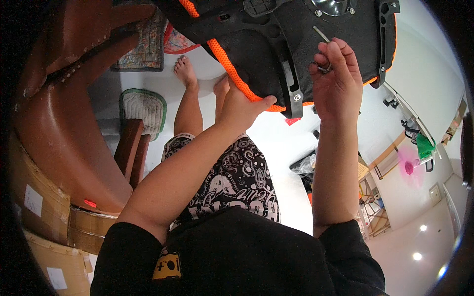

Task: The person assembles a black bag with orange trim by inserting and tightening multiple metal fasteners into the fabric. They use a small metal tool to secure each fastener, working systematically around the bag's perimeter.

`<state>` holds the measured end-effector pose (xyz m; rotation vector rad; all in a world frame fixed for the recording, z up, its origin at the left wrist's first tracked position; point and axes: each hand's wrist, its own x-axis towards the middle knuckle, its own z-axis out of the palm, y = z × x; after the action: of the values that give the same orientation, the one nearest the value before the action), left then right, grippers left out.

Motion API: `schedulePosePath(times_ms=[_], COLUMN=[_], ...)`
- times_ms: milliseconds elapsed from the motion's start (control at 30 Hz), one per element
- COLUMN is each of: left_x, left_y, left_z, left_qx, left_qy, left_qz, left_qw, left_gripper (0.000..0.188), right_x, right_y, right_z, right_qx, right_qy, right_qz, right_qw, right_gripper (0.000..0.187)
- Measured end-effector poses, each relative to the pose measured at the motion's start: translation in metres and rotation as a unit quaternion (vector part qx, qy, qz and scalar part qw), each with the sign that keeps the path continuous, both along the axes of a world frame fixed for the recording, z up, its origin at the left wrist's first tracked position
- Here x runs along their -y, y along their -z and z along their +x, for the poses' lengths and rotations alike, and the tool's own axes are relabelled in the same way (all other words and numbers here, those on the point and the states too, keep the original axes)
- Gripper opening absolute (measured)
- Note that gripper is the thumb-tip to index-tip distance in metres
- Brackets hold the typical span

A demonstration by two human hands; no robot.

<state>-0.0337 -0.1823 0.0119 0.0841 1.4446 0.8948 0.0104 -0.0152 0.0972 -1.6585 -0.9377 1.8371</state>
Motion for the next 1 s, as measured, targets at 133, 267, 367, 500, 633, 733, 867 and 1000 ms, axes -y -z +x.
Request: schedulePosePath(times_ms=[133,267,367,500,633,733,867,1000], left_x=[0.002,0.014,-0.006,-0.017,-0.023,-0.025,-0.023,-0.021], left_y=[-0.004,0.021,0.007,0.033,0.031,0.029,0.039,0.044], left_z=[-0.004,-0.006,-0.056,-0.092,-0.105,-0.108,-0.105,-0.105], left_qx=[0.006,0.002,0.120,0.110,0.078,0.093,0.104,0.086], left_qy=[-0.030,-0.143,-0.268,-0.362,-0.327,-0.343,-0.361,-0.318], left_qz=[0.031,0.060,0.004,0.010,0.044,0.083,0.086,0.082], left_qw=[0.999,0.988,0.956,0.925,0.941,0.931,0.923,0.941], left_gripper=[0.083,0.097,0.090,0.056,0.068,0.070,0.070,0.055], right_x=[-0.003,-0.009,-0.013,-0.014,-0.020,-0.019,-0.021,-0.021], right_y=[0.000,-0.001,0.006,-0.007,-0.021,0.000,0.019,0.024], right_z=[-0.011,-0.036,-0.045,-0.088,-0.109,-0.102,-0.106,-0.111], right_qx=[0.020,0.079,0.138,0.198,0.205,0.210,0.214,0.249], right_qy=[-0.034,-0.158,-0.304,-0.470,-0.537,-0.606,-0.659,-0.692], right_qz=[0.008,0.065,0.192,0.344,0.394,0.466,0.542,0.536], right_qw=[0.999,0.982,0.923,0.788,0.717,0.609,0.476,0.416], right_gripper=[0.020,0.013,0.016,0.014,0.010,0.013,0.016,0.014])
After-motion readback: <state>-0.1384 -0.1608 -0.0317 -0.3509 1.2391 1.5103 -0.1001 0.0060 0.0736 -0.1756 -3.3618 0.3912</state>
